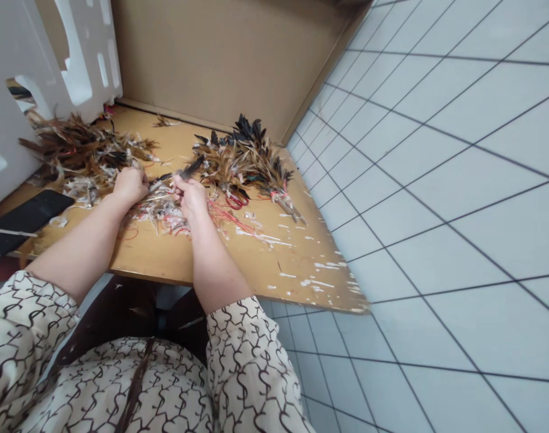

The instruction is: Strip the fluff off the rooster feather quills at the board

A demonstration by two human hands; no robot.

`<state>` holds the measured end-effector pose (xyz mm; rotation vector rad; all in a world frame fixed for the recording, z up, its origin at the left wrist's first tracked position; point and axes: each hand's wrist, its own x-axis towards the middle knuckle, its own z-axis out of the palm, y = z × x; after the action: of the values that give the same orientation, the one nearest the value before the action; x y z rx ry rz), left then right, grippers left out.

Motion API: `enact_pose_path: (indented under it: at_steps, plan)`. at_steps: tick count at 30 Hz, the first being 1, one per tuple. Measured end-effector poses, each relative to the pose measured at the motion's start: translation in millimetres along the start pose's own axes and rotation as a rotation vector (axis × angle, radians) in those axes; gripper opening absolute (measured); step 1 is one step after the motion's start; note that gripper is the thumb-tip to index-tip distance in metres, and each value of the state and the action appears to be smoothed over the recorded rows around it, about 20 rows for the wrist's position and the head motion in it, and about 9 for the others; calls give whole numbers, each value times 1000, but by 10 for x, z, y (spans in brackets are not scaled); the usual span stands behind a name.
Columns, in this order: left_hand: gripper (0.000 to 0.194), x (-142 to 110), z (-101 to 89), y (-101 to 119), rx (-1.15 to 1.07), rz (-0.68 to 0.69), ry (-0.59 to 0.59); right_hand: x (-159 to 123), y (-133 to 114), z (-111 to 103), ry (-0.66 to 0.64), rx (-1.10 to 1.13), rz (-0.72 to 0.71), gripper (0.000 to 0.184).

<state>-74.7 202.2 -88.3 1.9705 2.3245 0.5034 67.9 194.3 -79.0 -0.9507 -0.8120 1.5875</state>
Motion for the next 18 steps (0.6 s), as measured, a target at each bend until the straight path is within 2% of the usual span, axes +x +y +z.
enact_pose_path:
  at_steps: [4, 9, 11, 15, 18]
  plan:
    - [24, -34, -66, -17, -77, -96, -5, 7, -4, -5, -1, 3, -2, 20]
    - [15, -28, -77, -86, -466, -161, 237, -3, -5, -2, -13, -10, -7, 17]
    - [9, -17, -69, -84, -674, -174, 276, -6, 4, 2, -12, -19, -8, 17]
    - [5, -29, -86, -15, -1093, -170, 217, 1, 26, 3, -7, -48, -20, 21]
    - [8, -75, -116, 47, -1247, -100, 148, 10, 35, -1, 0, -73, -18, 19]
